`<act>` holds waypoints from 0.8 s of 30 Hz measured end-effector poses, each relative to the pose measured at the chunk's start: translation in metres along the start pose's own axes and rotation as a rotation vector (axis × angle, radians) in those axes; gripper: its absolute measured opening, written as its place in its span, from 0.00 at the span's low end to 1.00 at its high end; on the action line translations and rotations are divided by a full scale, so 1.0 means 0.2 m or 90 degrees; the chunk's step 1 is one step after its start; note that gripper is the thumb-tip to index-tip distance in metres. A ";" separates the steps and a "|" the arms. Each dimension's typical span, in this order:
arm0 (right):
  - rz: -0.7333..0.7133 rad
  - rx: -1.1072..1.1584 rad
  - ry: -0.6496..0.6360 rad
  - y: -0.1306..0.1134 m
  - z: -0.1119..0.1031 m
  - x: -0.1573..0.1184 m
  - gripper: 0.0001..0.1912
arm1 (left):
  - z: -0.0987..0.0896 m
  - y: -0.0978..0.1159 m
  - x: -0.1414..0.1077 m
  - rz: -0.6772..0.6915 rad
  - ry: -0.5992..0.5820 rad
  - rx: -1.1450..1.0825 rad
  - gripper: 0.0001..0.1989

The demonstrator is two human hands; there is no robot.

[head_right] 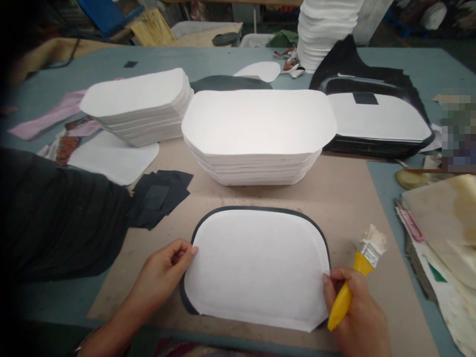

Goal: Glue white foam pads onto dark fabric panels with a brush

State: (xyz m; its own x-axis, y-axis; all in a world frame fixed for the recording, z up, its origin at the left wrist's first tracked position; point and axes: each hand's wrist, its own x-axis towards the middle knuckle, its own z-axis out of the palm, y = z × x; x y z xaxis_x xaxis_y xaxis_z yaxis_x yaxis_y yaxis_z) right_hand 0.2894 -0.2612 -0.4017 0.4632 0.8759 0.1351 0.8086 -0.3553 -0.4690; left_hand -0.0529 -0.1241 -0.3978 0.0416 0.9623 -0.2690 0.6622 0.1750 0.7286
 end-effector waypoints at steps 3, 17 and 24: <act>0.002 0.007 -0.005 -0.01 0.01 0.00 0.19 | 0.00 -0.02 0.00 0.004 -0.009 0.002 0.19; -0.079 -0.115 -0.039 -0.01 0.07 0.04 0.06 | -0.03 0.00 0.03 -0.011 -0.022 0.145 0.22; 0.027 0.040 -0.050 -0.02 0.03 0.03 0.07 | -0.06 0.00 0.06 -0.071 -0.064 0.141 0.26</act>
State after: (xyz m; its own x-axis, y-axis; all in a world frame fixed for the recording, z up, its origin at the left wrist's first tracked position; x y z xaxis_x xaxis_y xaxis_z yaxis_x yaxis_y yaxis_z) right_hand 0.2863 -0.2516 -0.4043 0.4650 0.8842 0.0455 0.7634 -0.3744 -0.5264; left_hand -0.0613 -0.1101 -0.3942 0.0255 0.9123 -0.4087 0.8138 0.2186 0.5385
